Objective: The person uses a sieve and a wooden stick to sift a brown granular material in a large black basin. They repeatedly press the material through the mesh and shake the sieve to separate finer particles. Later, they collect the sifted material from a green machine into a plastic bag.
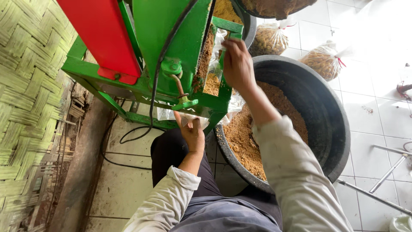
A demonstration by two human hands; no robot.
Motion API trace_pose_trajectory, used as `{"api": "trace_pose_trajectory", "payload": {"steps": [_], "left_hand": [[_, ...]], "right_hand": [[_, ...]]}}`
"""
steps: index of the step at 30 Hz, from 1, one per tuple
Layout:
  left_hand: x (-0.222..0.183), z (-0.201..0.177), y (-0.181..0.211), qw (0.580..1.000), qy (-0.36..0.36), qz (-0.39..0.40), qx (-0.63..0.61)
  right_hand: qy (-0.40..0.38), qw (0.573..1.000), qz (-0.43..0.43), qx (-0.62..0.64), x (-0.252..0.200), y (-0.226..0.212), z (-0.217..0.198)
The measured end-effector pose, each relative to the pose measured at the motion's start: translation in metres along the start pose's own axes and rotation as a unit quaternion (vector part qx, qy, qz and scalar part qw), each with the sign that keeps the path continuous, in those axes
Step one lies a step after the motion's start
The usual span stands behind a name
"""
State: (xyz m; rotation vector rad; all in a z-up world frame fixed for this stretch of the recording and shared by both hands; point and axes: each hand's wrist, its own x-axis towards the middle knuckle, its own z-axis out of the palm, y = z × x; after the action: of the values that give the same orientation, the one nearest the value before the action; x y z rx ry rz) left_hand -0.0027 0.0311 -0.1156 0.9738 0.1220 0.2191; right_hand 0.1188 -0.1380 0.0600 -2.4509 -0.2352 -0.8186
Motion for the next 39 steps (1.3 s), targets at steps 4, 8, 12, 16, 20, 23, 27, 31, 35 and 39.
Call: {"api": "trace_pose_trajectory", "payload": {"steps": [4,8,12,16,20,23,27,31,35,39], "left_hand": [[-0.002,0.004,0.005,0.999,-0.014,0.011,-0.03],[-0.002,-0.001,0.004,1.0,-0.009,-0.009,0.025],[0.003,-0.006,-0.009,1.0,-0.017,0.017,0.011],[0.003,-0.012,-0.016,1.0,-0.011,-0.009,0.026],[0.005,-0.01,-0.013,0.998,-0.018,0.015,0.054],[0.007,-0.008,-0.014,0.998,-0.018,0.034,0.058],[0.007,-0.015,-0.017,0.995,-0.007,0.021,0.095],[0.006,-0.018,-0.024,0.993,-0.014,0.039,0.106],[0.008,-0.014,-0.028,1.0,-0.001,0.006,0.018],[0.006,-0.012,-0.024,1.0,-0.016,-0.002,-0.002]], "right_hand": [[-0.08,0.997,0.016,-0.009,0.056,0.042,0.035],[-0.09,0.993,0.071,-0.001,0.062,0.042,0.052],[-0.063,0.995,0.066,0.044,0.056,0.034,0.048],[-0.053,0.998,-0.015,0.017,0.049,0.037,0.045],[-0.053,0.993,0.089,0.05,0.058,0.035,0.044],[-0.061,0.997,0.044,-0.021,0.066,0.027,0.037],[-0.089,0.969,-0.083,-0.214,0.059,0.01,0.023],[-0.208,0.938,-0.127,-0.247,0.044,0.011,0.013],[-0.221,0.964,-0.071,-0.126,0.05,0.031,0.019],[-0.115,0.987,-0.027,-0.107,0.051,0.035,0.034]]}}
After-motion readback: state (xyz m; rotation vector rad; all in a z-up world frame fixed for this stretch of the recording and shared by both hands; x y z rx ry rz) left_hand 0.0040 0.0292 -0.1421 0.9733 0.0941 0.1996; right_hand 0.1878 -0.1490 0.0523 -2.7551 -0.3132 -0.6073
